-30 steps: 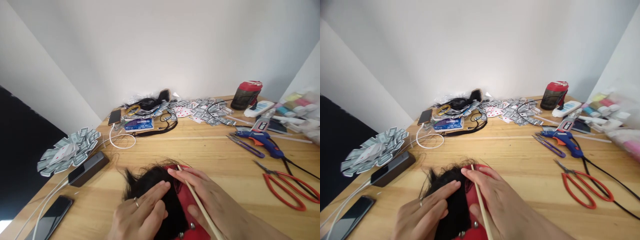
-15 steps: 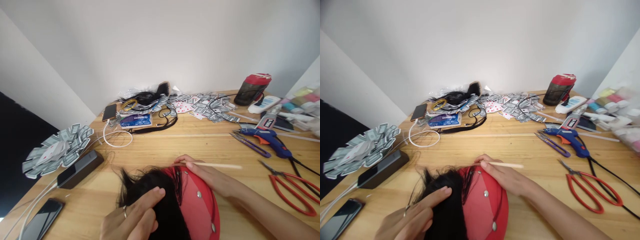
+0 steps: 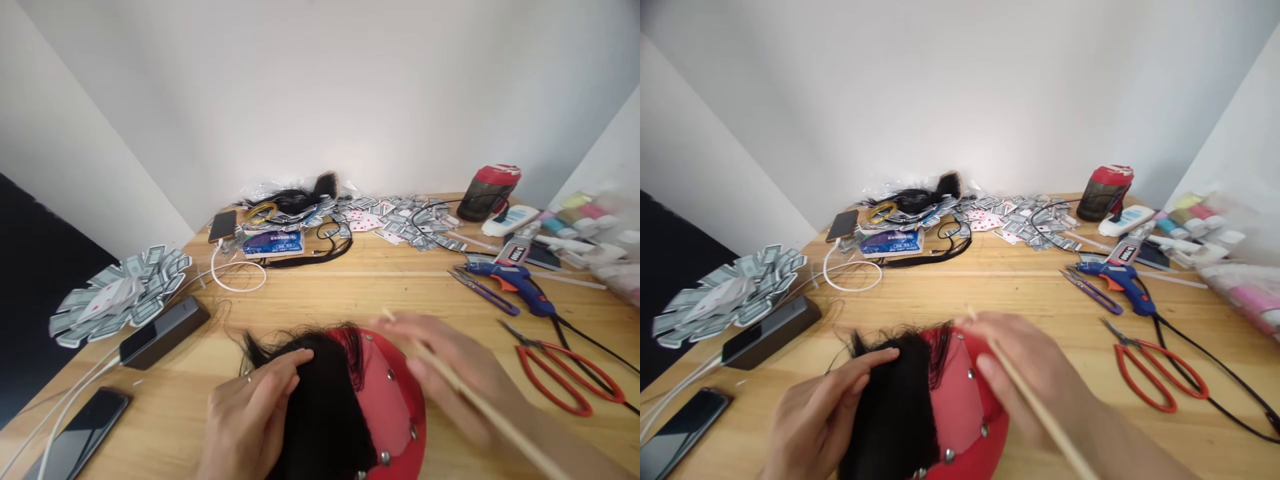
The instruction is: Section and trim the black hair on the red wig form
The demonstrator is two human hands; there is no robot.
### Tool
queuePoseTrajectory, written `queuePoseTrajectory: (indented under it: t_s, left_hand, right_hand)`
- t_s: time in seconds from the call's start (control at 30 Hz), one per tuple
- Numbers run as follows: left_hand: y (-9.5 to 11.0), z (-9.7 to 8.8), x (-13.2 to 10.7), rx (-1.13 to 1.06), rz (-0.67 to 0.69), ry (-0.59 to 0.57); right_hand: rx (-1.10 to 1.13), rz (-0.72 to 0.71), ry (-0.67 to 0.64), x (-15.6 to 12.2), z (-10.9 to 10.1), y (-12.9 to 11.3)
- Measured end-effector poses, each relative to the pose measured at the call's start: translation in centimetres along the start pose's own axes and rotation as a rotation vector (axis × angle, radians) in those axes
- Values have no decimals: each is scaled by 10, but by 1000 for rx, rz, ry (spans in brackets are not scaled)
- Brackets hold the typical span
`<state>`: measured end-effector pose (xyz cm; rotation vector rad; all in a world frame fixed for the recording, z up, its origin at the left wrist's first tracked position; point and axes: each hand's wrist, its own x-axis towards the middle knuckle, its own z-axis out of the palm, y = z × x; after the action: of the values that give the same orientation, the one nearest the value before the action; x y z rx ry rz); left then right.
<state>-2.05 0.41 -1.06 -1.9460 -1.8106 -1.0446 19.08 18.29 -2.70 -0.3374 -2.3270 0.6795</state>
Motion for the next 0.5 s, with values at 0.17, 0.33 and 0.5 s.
queuePoseTrajectory:
  t_s: [0.17,0.33,0.5]
  left_hand:
    - [-12,5,-1,-2,-119,12]
    - [-31,8,-5,0,-265,-13]
    - [-35,6,-6,48,-303,41]
  right_hand:
    - [96,-160,-297,-3,12,-36]
    - [330,-7,-550,48,16,-31]
    - [589,168,-788,90,27,-6]
